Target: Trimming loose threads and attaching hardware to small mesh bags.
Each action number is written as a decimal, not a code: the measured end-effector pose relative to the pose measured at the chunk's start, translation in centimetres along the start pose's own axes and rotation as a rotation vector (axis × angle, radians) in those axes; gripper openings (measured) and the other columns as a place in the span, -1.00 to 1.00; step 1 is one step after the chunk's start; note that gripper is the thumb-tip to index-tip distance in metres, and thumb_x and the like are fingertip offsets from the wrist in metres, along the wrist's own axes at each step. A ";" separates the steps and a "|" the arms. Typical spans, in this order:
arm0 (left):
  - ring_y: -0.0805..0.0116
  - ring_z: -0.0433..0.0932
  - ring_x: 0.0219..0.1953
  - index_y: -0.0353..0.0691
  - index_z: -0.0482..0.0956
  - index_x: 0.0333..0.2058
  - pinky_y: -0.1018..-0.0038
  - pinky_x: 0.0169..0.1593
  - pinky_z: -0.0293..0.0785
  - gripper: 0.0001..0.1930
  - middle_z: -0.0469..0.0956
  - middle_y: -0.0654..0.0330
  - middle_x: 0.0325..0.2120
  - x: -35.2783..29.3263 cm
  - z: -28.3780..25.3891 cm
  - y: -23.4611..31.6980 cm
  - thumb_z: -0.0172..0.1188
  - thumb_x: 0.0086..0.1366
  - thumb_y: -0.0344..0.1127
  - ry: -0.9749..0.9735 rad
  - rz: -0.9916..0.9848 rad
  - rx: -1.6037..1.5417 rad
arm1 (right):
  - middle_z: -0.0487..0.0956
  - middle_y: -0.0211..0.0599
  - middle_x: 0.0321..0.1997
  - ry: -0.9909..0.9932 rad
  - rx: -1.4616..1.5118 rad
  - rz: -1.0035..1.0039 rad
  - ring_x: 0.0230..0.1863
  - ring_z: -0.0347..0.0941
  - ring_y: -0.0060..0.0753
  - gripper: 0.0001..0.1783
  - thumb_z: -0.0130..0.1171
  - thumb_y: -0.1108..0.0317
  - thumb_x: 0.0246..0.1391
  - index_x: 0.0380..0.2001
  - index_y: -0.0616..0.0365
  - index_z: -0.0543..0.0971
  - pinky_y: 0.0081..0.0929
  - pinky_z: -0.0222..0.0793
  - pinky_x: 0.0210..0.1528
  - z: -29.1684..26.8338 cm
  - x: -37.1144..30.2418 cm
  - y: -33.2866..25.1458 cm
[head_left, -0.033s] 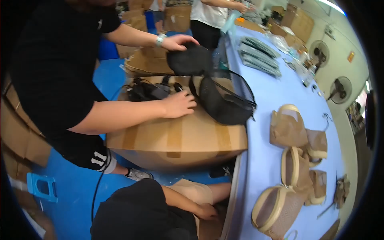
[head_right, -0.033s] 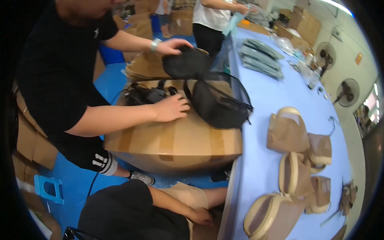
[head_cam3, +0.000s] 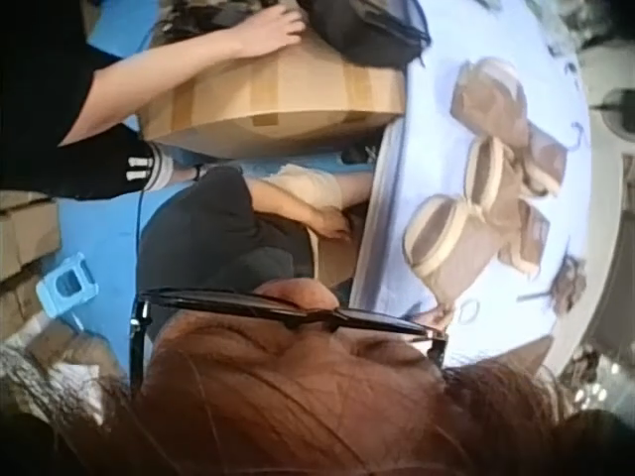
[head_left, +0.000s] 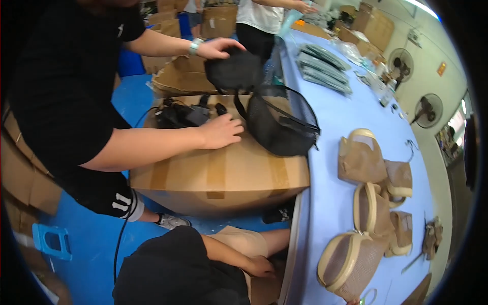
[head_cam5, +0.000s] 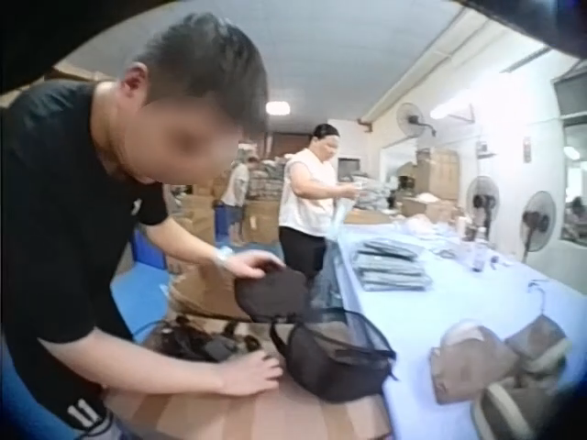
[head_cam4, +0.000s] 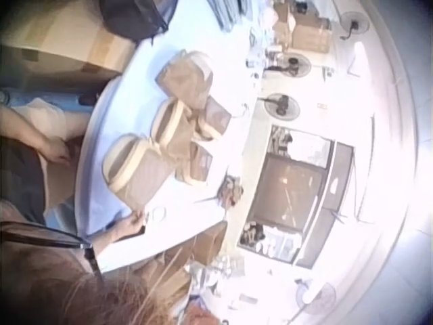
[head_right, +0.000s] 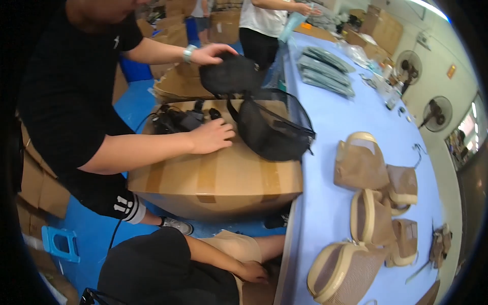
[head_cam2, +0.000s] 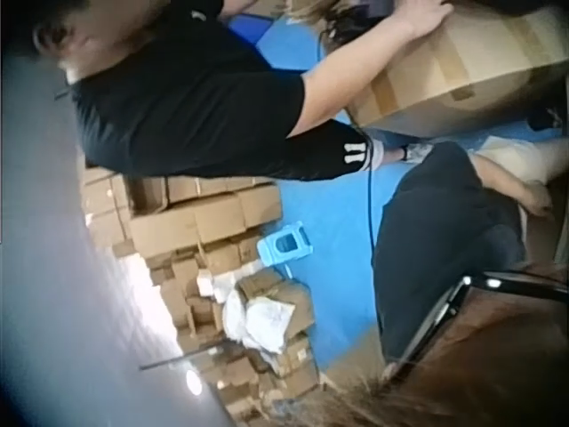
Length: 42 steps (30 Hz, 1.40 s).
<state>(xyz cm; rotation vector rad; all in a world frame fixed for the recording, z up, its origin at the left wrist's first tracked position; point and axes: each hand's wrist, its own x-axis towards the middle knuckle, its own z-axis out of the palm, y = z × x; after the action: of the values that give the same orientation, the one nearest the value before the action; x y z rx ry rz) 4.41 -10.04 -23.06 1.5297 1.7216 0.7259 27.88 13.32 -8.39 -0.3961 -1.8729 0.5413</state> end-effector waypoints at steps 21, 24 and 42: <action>0.06 0.46 -0.35 -0.23 0.51 -0.44 0.25 -0.25 0.36 -0.64 0.50 0.06 -0.44 -0.7 -0.5 -0.4 -0.11 0.21 -0.06 0.069 0.073 0.000 | 0.53 0.03 -0.39 -0.002 -0.484 0.453 -0.41 0.44 -0.31 -0.74 0.04 0.52 -0.01 -0.22 0.46 0.44 -0.51 0.36 -0.34 3.0 2.3 -6.5; 0.06 0.46 -0.35 -0.23 0.51 -0.45 0.26 -0.26 0.37 -0.64 0.50 0.05 -0.44 -0.4 -0.7 -0.3 -0.11 0.21 -0.06 0.016 0.060 -0.012 | 0.53 0.03 -0.38 0.003 -0.498 0.482 -0.40 0.44 -0.30 -0.74 0.03 0.53 0.00 -0.22 0.47 0.44 -0.51 0.37 -0.33 3.2 2.3 -6.7; 0.08 0.46 -0.30 -0.20 0.54 -0.43 0.27 -0.21 0.34 -0.61 0.51 0.07 -0.40 -0.8 -0.7 -0.5 -0.14 0.21 -0.02 0.073 0.006 0.002 | 0.53 0.03 -0.34 -0.028 -0.512 0.477 -0.36 0.45 -0.26 -0.71 0.07 0.44 0.00 -0.21 0.43 0.46 -0.49 0.36 -0.28 2.9 2.2 -6.1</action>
<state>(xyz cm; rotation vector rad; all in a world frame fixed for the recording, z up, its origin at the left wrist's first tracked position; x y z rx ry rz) 3.55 -10.87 -22.91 1.5275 1.7718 0.7923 24.32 8.79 -4.23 -1.1979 -1.9359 0.3678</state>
